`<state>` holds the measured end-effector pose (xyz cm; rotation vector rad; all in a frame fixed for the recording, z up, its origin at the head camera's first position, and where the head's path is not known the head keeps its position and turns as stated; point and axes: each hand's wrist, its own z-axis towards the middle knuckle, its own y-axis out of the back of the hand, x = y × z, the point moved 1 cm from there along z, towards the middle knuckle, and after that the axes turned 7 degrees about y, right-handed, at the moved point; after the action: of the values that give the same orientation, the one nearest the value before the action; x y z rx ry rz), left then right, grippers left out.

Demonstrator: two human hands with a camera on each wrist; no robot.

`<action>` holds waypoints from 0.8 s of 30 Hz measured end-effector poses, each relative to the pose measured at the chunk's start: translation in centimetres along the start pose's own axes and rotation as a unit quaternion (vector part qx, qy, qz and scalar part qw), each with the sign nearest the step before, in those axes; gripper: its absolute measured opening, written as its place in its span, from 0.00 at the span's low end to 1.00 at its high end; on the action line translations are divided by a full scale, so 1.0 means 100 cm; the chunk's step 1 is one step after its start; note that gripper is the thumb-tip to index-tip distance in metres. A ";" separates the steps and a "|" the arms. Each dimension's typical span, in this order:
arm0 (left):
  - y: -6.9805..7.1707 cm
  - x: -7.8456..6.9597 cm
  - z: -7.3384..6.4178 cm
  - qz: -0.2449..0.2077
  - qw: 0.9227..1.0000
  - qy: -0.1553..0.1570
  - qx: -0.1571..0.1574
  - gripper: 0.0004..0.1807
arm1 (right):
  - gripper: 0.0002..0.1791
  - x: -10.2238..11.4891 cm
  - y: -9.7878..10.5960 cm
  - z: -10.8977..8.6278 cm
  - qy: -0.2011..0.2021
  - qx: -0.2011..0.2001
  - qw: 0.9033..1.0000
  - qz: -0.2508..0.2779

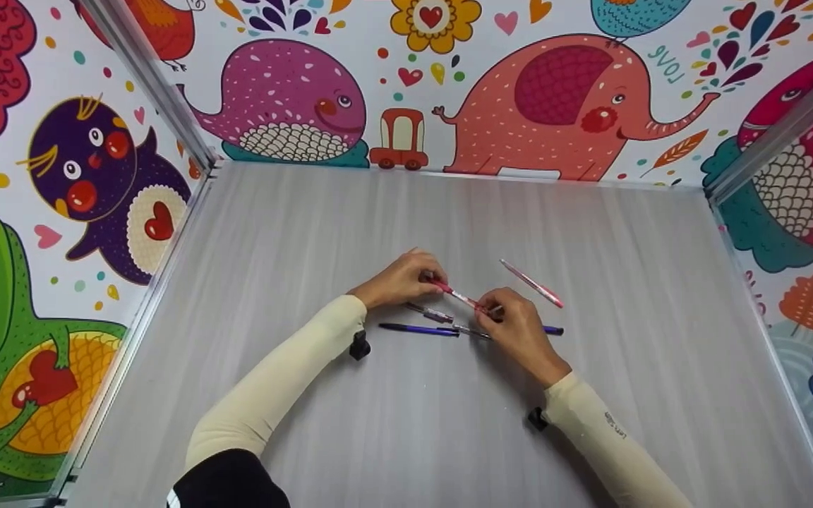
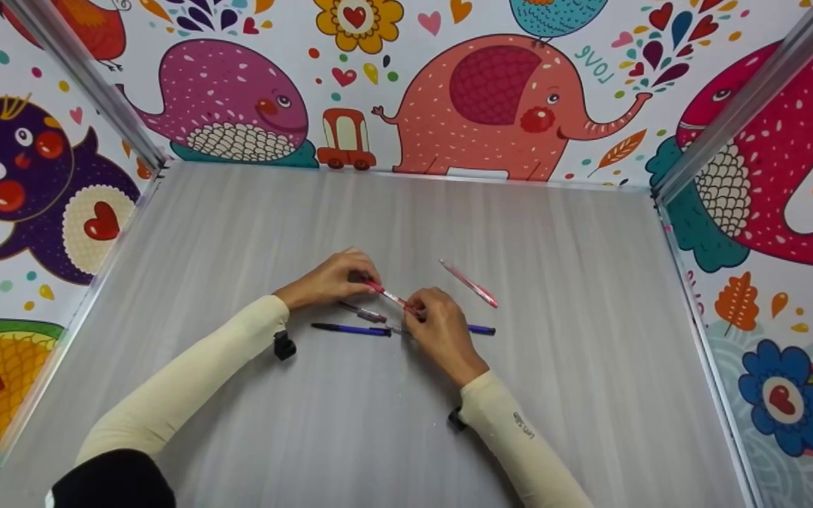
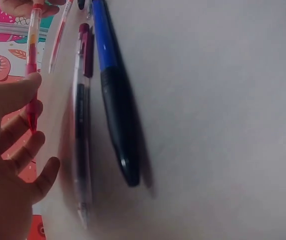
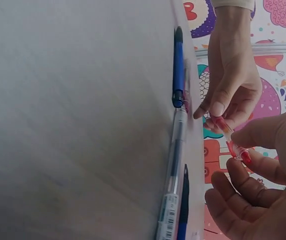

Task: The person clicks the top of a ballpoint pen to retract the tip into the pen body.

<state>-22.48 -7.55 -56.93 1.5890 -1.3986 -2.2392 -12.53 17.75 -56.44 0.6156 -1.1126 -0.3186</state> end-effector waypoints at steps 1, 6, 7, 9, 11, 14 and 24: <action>0.000 0.001 0.002 0.003 1.000 0.000 0.001 0.07 | 0.08 -0.001 -0.001 0.000 -0.003 0.001 1.000 -0.002; 0.001 0.005 0.008 0.016 1.000 -0.002 0.007 0.07 | 0.07 -0.005 -0.004 0.002 -0.025 0.006 1.000 -0.011; 0.002 0.006 0.009 0.019 1.000 -0.002 0.009 0.07 | 0.07 -0.005 -0.004 0.002 -0.029 0.007 0.999 -0.014; 0.002 0.009 0.011 0.025 1.000 -0.001 0.011 0.07 | 0.06 -0.006 -0.006 0.003 -0.032 0.010 0.999 -0.022; -0.002 0.018 0.015 0.029 1.000 -0.004 0.011 0.07 | 0.05 -0.008 -0.007 0.005 -0.032 0.012 0.999 -0.033; -0.002 0.022 0.016 0.037 0.999 -0.006 0.014 0.07 | 0.04 -0.010 -0.010 0.006 -0.031 0.015 0.998 -0.044; -0.002 0.020 0.018 0.065 0.998 -0.004 0.025 0.07 | 0.05 -0.017 -0.015 0.007 -0.035 0.012 0.998 -0.052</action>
<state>-24.77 -7.30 -58.44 1.4579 -1.5240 -2.1573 -13.81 17.23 -58.33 0.6895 -1.1554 -0.4194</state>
